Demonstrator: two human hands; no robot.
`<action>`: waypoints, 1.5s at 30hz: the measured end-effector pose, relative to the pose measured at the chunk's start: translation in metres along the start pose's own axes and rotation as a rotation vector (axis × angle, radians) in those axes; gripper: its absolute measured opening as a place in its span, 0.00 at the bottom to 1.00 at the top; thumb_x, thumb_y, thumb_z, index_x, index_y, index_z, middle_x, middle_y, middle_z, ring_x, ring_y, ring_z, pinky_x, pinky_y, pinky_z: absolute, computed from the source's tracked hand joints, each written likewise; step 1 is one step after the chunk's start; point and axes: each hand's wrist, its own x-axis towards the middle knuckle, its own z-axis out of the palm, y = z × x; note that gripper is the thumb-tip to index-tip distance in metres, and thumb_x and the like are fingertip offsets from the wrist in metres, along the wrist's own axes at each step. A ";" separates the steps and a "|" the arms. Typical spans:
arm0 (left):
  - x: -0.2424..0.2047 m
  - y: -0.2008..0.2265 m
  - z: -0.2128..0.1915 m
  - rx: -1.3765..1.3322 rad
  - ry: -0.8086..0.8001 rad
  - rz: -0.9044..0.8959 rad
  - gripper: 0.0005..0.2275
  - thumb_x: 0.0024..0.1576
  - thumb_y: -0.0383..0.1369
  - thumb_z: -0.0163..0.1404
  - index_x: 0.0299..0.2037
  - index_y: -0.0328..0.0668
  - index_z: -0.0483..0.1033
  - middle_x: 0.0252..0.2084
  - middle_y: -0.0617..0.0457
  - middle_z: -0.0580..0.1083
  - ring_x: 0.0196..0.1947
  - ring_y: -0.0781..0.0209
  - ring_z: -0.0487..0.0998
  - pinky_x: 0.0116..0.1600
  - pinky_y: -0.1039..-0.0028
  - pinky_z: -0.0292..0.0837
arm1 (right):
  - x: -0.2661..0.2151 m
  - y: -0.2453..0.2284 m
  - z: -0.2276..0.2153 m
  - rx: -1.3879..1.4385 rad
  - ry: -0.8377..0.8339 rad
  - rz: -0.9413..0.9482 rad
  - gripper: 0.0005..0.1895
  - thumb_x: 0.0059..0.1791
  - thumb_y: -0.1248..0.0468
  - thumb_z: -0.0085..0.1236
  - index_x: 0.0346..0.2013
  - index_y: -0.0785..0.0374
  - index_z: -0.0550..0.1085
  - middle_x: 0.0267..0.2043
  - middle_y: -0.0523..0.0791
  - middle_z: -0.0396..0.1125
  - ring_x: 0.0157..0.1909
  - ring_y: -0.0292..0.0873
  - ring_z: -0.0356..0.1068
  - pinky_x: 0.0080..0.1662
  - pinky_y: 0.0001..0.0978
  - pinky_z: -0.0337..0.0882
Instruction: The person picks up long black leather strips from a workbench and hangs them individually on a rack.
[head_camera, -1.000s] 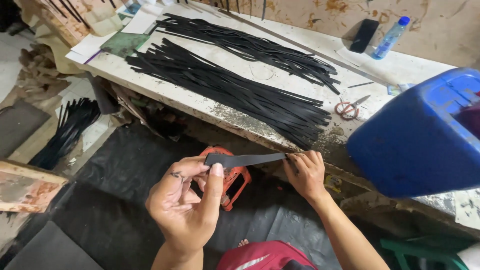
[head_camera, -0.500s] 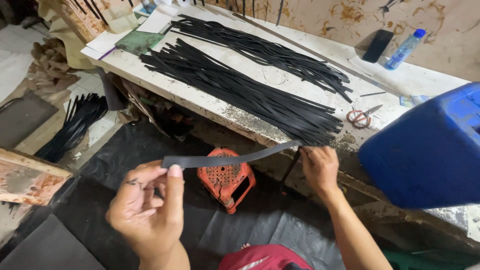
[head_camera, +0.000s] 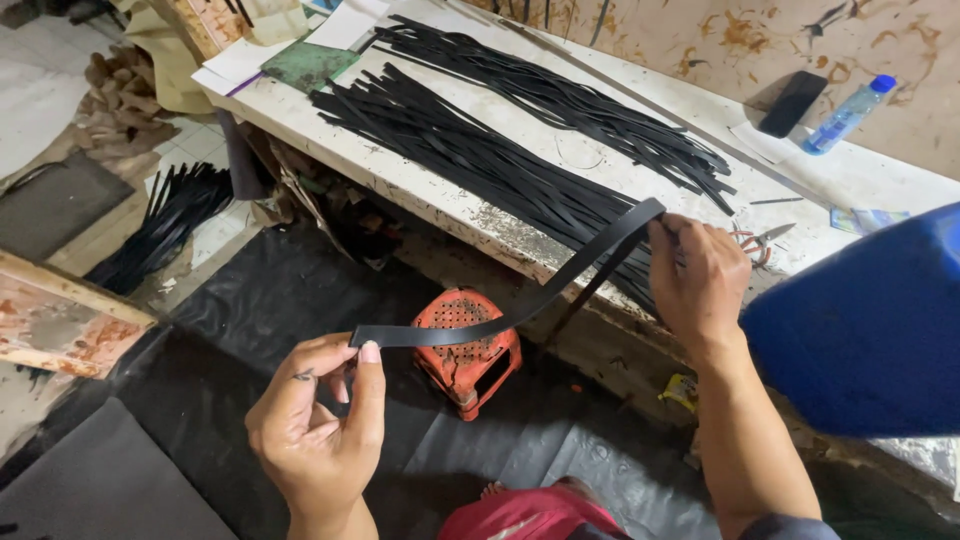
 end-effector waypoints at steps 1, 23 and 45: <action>0.001 0.000 -0.001 0.013 -0.012 0.014 0.05 0.57 0.17 0.56 0.37 0.30 0.73 0.34 0.42 0.77 0.21 0.63 0.64 0.29 0.77 0.65 | 0.008 -0.002 0.002 0.043 -0.016 0.006 0.05 0.57 0.76 0.61 0.36 0.75 0.76 0.31 0.51 0.73 0.26 0.41 0.67 0.29 0.32 0.65; 0.002 -0.011 0.069 0.345 0.251 -0.149 0.06 0.55 0.18 0.58 0.36 0.31 0.74 0.32 0.47 0.76 0.21 0.65 0.64 0.29 0.79 0.67 | 0.149 -0.016 0.138 0.788 -0.049 -0.159 0.20 0.50 0.85 0.45 0.23 0.65 0.51 0.22 0.46 0.48 0.25 0.42 0.42 0.29 0.36 0.45; 0.008 -0.030 0.134 0.464 0.455 -0.177 0.03 0.58 0.20 0.55 0.40 0.32 0.75 0.33 0.46 0.76 0.22 0.64 0.66 0.28 0.75 0.68 | 0.220 -0.035 0.262 1.021 -0.109 -0.293 0.06 0.55 0.77 0.50 0.33 0.71 0.71 0.36 0.51 0.70 0.24 0.40 0.56 0.28 0.34 0.54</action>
